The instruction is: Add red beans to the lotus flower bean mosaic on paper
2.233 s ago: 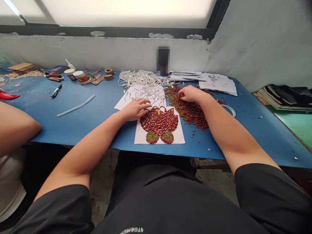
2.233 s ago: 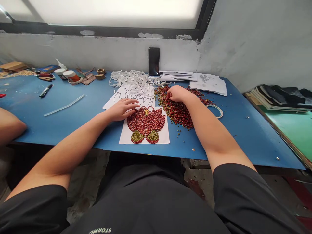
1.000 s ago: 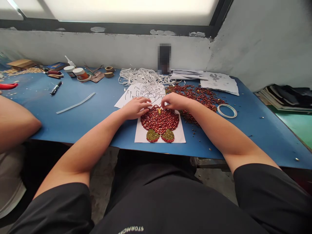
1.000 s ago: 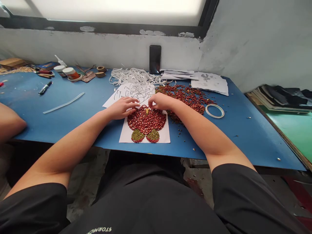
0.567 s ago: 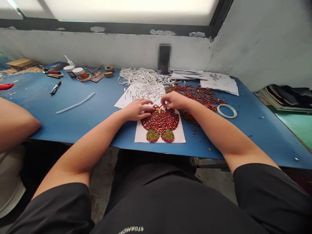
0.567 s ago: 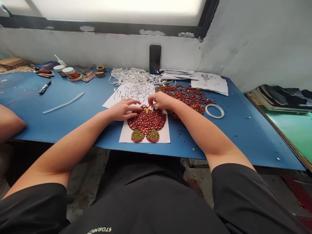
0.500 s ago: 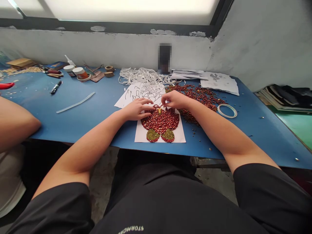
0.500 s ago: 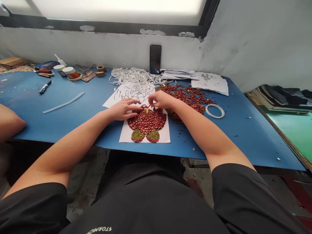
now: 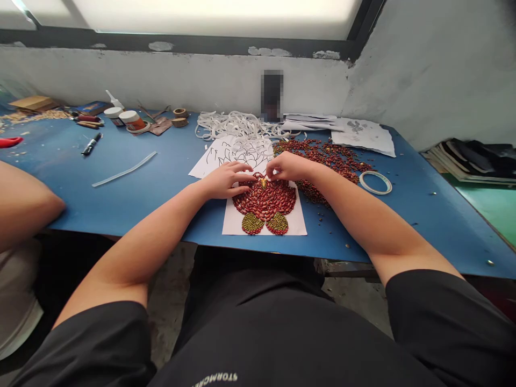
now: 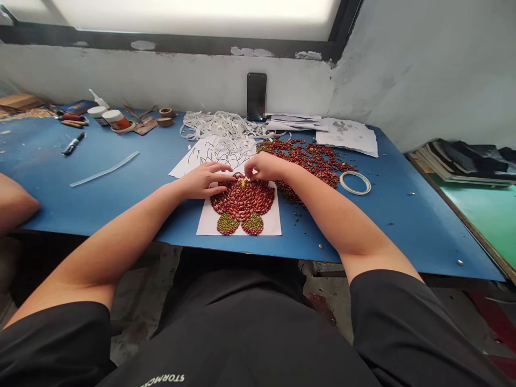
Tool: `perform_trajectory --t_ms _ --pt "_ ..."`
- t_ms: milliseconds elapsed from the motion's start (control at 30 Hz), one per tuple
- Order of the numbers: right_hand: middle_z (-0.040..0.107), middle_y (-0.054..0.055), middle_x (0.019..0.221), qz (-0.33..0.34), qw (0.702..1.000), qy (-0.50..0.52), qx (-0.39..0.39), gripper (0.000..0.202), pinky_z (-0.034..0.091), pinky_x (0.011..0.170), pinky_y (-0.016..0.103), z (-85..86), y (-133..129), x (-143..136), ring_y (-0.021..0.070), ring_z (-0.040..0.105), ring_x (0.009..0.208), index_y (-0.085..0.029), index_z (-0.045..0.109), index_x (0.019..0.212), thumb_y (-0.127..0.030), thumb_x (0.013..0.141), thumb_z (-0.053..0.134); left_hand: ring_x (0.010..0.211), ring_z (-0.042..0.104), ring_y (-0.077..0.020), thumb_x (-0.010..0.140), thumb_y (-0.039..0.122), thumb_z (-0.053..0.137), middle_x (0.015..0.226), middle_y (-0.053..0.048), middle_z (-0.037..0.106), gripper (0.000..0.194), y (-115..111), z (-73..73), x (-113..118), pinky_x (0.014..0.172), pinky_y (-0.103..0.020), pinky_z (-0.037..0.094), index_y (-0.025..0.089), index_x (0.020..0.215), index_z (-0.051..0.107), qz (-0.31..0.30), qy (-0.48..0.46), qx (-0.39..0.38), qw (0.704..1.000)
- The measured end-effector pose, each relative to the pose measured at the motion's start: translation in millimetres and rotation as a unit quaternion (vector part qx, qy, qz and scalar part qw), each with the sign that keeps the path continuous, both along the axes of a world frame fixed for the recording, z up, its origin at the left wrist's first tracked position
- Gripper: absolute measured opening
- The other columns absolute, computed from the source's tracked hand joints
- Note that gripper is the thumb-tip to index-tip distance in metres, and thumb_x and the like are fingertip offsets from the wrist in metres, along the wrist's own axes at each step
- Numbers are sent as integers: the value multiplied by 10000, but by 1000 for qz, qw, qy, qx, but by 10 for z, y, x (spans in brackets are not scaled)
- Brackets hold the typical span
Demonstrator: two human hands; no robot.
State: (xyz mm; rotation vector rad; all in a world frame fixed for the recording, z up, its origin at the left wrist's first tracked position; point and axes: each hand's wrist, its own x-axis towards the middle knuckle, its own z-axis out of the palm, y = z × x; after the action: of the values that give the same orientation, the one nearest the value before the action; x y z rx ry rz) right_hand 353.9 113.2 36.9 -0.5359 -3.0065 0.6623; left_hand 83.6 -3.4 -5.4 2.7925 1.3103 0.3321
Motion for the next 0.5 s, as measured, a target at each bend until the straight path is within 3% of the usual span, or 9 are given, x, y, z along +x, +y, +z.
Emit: perform_trajectory --t_ms 233,500 --pt "789 71 1010 14 999 3 48 117 512 933 369 -65 72 -20 206 679 938 -206 823 925 -141 894 730 1386 585 -326 1095 484 542 1564 -128 606 434 -4 12 5 1225 -552 422 329 1471 695 2 -1 -2 1000" --pt "782 84 1031 37 998 4 59 166 512 946 375 -114 77 -50 198 659 920 -216 858 954 -154 923 707 1385 586 -338 1093 473 546 1549 -145 616 430 -8 21 11 1223 -577 425 311 1459 705 1 -6 -4 1000"
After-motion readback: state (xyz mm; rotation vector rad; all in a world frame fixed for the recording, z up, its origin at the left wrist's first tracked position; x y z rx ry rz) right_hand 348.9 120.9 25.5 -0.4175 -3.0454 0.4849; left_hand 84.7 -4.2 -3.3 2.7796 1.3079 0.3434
